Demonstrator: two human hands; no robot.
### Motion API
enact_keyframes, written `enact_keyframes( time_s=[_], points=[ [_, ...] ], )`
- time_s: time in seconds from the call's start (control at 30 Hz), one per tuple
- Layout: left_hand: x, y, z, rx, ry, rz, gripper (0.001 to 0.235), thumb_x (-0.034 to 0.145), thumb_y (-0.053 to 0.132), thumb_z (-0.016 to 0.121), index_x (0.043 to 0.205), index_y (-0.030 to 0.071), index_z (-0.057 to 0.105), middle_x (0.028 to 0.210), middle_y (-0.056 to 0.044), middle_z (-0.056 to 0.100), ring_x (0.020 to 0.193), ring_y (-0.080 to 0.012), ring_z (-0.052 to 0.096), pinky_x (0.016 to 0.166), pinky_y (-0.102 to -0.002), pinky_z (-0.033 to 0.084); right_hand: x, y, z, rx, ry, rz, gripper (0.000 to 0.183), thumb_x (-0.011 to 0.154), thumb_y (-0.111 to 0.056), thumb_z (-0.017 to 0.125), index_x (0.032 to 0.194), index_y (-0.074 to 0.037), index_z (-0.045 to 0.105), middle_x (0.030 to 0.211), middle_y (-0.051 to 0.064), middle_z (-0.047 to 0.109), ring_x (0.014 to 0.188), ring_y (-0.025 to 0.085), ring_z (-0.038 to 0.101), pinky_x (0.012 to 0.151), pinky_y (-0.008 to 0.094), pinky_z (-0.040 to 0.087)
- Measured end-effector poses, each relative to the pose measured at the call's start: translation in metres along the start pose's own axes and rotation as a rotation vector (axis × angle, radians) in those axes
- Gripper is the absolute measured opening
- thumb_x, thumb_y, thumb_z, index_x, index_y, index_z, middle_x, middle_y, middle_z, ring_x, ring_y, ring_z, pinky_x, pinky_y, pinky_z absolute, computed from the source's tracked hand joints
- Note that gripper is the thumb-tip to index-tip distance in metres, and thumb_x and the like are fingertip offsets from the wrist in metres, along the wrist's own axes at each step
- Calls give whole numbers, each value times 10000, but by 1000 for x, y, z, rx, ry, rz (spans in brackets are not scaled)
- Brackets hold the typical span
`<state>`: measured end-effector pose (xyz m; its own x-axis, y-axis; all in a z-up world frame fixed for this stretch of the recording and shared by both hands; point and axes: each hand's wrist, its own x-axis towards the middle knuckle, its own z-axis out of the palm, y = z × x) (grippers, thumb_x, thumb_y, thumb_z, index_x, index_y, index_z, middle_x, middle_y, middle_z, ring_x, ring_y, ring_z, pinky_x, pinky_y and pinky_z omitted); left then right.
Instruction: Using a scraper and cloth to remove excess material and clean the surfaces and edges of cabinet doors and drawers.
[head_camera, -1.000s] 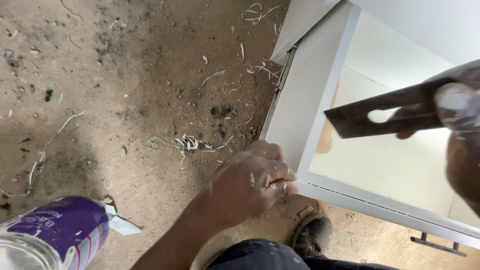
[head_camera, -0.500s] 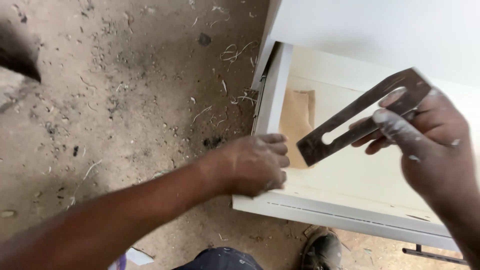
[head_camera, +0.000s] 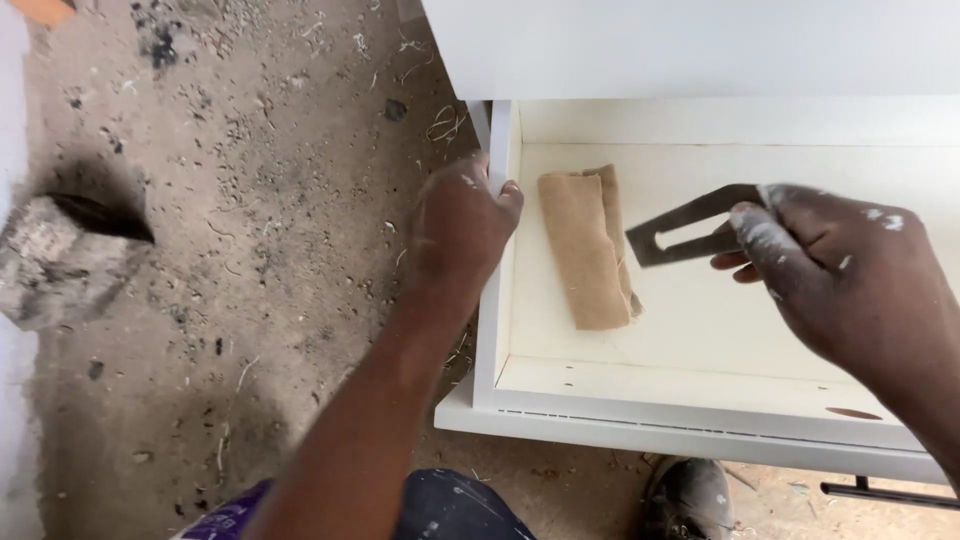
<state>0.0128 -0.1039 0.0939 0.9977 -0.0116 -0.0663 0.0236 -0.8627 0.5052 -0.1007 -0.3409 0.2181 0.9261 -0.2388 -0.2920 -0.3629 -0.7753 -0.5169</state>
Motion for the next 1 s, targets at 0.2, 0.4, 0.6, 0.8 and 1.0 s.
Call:
enact_keyframes(
  time_s=[0.2,0.4,0.6,0.8,1.0],
  points=[
    [-38,33,-35,-123,-177,-243,497,888,68,626,1375,-22,579,1332,-228,649,1134,-330,716,788,-381,652,29,55,-1,984,-64,166,394,1003,135,409,1387,138,499,1114,329,664,930,532,724,760,464,603],
    [-45,20,-43,-255,-243,-301,627,847,196,719,1422,9,557,1364,-244,629,1163,-337,718,907,-384,616,-5,-12,-1,938,-448,625,647,882,243,393,1472,30,554,1133,345,612,1002,548,643,920,595,514],
    [-43,23,-59,-590,-187,-402,459,890,196,617,1344,182,685,1423,-39,682,1317,-207,659,1097,-358,505,-13,-7,57,775,-515,394,171,877,68,420,1020,-22,450,647,346,669,475,399,562,451,421,348],
    [-38,18,-48,-695,-168,-449,474,891,108,601,1353,173,682,1412,5,695,1263,-147,687,1067,-278,503,-23,-37,80,310,-593,165,807,994,-78,380,1669,-176,-51,1362,76,668,1028,220,739,851,369,670],
    [-38,-3,-26,-819,-125,-305,442,960,78,599,1401,86,627,1377,-214,660,1273,-308,632,1025,-428,525,-30,-29,115,244,-638,-62,679,969,-243,472,1611,-168,263,1374,101,537,1176,328,683,910,500,600]
  ],
)
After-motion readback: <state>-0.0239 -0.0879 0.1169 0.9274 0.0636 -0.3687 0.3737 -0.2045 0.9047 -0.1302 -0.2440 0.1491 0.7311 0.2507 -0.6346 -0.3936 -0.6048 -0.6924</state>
